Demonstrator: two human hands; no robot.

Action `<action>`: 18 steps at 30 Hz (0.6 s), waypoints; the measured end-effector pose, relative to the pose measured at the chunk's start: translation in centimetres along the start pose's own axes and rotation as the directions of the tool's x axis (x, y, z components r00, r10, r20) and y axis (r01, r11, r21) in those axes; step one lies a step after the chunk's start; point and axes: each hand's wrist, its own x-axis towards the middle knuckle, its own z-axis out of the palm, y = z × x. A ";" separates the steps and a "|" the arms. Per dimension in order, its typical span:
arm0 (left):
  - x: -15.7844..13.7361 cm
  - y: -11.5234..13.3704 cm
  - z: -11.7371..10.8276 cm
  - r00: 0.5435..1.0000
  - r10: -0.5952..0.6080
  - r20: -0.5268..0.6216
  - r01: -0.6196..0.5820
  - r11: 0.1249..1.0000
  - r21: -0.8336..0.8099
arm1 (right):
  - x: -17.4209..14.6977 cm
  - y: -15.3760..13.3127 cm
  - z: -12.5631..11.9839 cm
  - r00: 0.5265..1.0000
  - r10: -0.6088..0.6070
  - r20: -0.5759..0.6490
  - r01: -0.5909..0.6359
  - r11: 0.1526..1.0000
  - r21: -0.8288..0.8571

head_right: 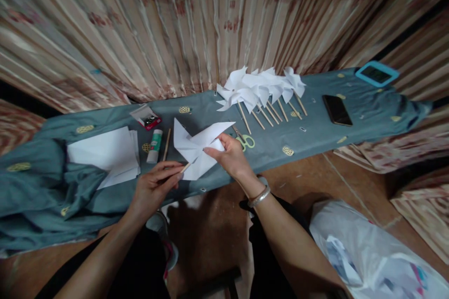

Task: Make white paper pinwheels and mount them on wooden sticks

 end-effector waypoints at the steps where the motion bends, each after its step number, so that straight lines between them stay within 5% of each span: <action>1: -0.1 -0.1 0.0 1.000 -0.005 0.020 0.005 1.000 -0.007 | 0.0 -0.1 0.0 1.000 0.002 0.002 -0.002 1.000 0.005; 12: -0.5 0.3 0.0 0.989 -0.065 0.132 0.076 0.994 -0.076 | -0.5 -0.3 -0.7 0.997 0.071 0.026 -0.072 0.997 0.039; 18: -1.0 0.2 0.6 0.964 -0.208 0.163 0.221 0.973 -0.069 | -0.7 -0.3 -1.4 0.996 0.083 0.033 -0.085 0.996 0.035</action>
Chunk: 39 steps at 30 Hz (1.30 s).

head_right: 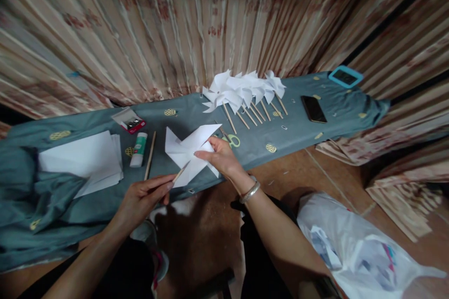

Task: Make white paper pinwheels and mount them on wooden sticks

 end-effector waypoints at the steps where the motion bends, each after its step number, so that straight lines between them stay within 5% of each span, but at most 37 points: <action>1: -0.1 -0.1 0.1 0.999 -0.032 0.010 0.032 1.000 0.001 | -0.1 0.0 -0.2 1.000 0.000 0.005 0.000 1.000 -0.001; 14: -1.0 2.0 2.4 0.974 -0.224 0.030 0.226 0.955 -0.192 | -1.4 -0.2 -2.2 0.998 -0.019 0.055 0.020 1.000 -0.013; 27: -2.5 1.2 4.0 0.992 -0.115 -0.058 0.101 0.973 -0.207 | -1.2 -0.4 -2.6 0.995 -0.025 0.096 0.039 0.989 -0.144; 39: -5.2 -0.8 4.1 0.971 -0.149 -0.189 0.089 0.952 -0.294 | -0.8 0.5 -0.8 0.979 0.005 0.206 0.072 0.929 -0.362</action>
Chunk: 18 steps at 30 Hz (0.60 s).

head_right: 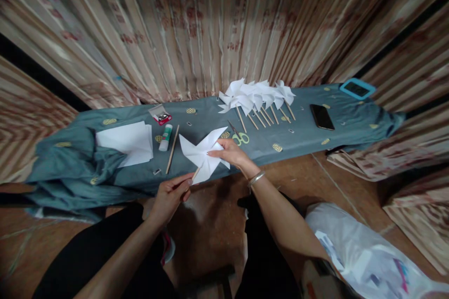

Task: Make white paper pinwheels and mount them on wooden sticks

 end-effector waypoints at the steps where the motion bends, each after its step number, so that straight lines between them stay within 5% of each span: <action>1: 0.0 -0.4 -0.1 1.000 0.002 -0.014 -0.002 1.000 -0.017 | 0.2 0.2 0.2 1.000 -0.003 0.003 0.003 1.000 -0.018; 11: 0.6 -2.6 -0.2 0.996 -0.035 -0.082 0.019 0.983 -0.180 | 2.1 1.0 1.1 1.000 -0.012 0.021 0.017 0.959 -0.281; 18: 0.6 -2.7 0.6 0.984 -0.145 -0.107 0.096 0.923 -0.372 | 3.3 -0.3 1.1 0.997 0.028 0.067 0.019 0.796 -0.605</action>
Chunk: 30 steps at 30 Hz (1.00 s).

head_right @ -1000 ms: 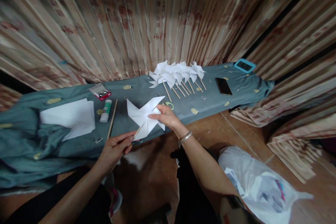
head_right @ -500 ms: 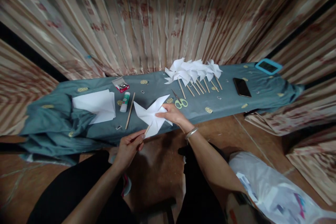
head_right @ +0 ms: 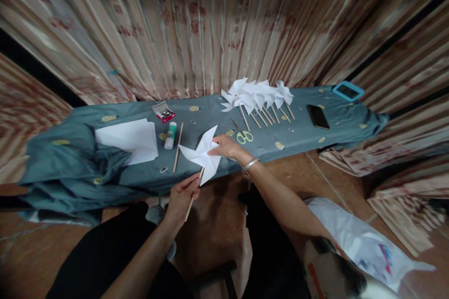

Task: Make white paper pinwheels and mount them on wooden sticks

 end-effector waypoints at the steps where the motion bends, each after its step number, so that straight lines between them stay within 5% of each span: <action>1: 0.0 -0.1 0.1 1.000 -0.014 -0.001 0.014 1.000 -0.025 | 0.1 -0.2 -0.1 1.000 0.002 0.011 -0.002 0.999 -0.053; 12: 0.2 -0.8 0.2 0.993 -0.118 0.001 0.117 0.982 -0.149 | 0.8 -2.6 -0.8 0.995 0.016 0.100 0.031 0.890 -0.455; 30: 0.0 -0.8 0.3 0.988 -0.153 0.029 0.156 0.965 -0.210 | 0.8 -3.1 -1.4 0.985 0.061 0.159 0.031 0.853 -0.521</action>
